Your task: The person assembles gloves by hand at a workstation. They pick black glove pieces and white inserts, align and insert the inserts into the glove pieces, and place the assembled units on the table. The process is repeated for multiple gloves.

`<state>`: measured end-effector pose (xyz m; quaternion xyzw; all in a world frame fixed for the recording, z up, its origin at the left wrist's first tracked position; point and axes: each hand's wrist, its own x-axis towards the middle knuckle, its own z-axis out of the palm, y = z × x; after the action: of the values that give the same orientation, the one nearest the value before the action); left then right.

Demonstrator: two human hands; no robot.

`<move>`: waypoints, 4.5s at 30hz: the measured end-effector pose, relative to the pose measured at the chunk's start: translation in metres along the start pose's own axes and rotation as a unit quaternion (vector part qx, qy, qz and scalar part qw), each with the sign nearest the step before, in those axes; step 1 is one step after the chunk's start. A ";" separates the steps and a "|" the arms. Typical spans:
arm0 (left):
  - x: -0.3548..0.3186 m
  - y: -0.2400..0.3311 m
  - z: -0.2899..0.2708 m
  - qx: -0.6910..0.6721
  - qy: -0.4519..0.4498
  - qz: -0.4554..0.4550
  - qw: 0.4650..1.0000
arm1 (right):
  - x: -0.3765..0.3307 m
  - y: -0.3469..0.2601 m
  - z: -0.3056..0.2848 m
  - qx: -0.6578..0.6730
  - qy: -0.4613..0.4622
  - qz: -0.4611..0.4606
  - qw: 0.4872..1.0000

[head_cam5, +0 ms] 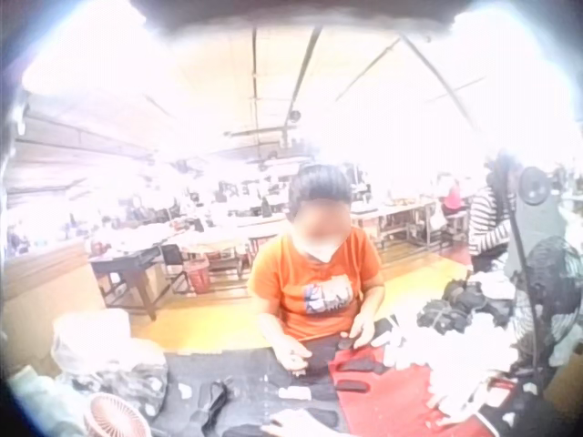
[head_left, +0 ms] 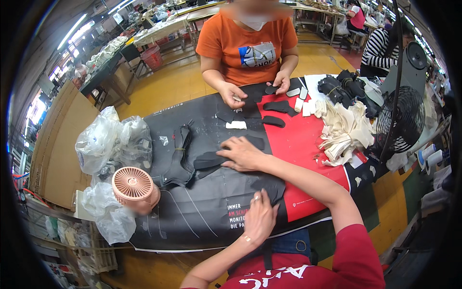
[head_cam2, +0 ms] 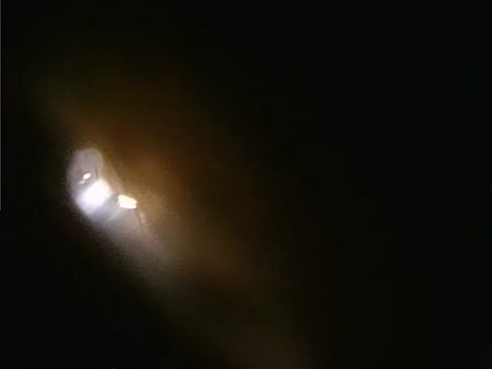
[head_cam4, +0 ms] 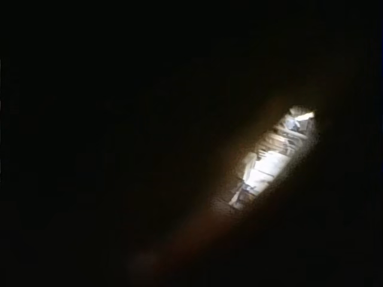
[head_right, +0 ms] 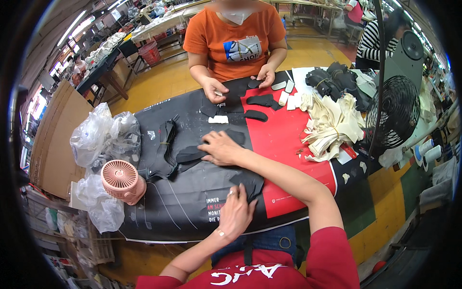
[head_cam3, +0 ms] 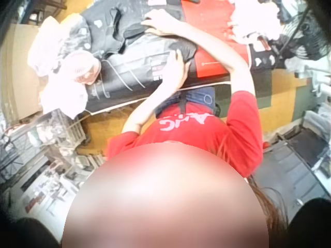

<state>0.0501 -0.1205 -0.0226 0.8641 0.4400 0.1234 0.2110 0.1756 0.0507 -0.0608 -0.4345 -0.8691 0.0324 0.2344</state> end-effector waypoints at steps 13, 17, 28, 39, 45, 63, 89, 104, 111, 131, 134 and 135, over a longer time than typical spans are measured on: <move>0.044 -0.094 -0.077 0.106 0.172 0.044 0.978 | -0.101 -0.091 -0.107 -0.058 -0.014 0.406 0.912; 0.092 -0.136 -0.067 0.184 0.102 0.029 0.977 | -0.122 -0.125 -0.076 -0.057 -0.012 0.381 0.923; 0.181 -0.167 -0.057 0.084 0.064 0.141 0.984 | -0.129 0.022 -0.113 0.075 -0.116 0.118 0.983; 0.144 -0.158 -0.068 0.160 0.077 0.124 0.976 | -0.110 0.023 -0.094 0.030 -0.118 -0.041 0.992; 0.131 -0.190 -0.106 0.199 0.173 -0.191 0.946 | -0.113 0.040 -0.103 -0.017 -0.109 0.003 0.994; 0.142 -0.276 -0.120 0.343 0.230 -0.230 0.881 | -0.146 0.012 -0.101 -0.124 0.085 0.092 0.984; 0.238 0.155 0.086 -0.161 -0.009 0.274 0.948 | -0.253 0.016 -0.192 -0.148 0.407 0.550 0.714; 0.241 0.150 0.093 -0.176 -0.043 0.244 0.953 | -0.238 -0.101 -0.219 -0.243 0.676 0.329 0.613; 0.203 0.104 0.018 -0.463 -0.286 0.173 0.821 | -0.233 -0.105 -0.231 0.238 0.406 0.505 0.723; 0.040 0.011 -0.009 -0.625 -0.081 -0.068 0.773 | -0.166 -0.123 -0.118 0.063 0.404 0.342 0.846; 0.029 0.001 -0.018 -0.733 -0.103 -0.090 0.666 | -0.173 -0.127 -0.135 -0.220 0.350 0.204 0.888; 0.025 -0.004 -0.023 -0.753 -0.125 -0.078 0.641 | -0.174 -0.126 -0.135 -0.222 0.318 0.183 0.903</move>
<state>0.0525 -0.0926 -0.0038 0.3761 0.2296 0.2862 0.8508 0.2300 -0.1812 0.0261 -0.6136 -0.6383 -0.2589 0.3861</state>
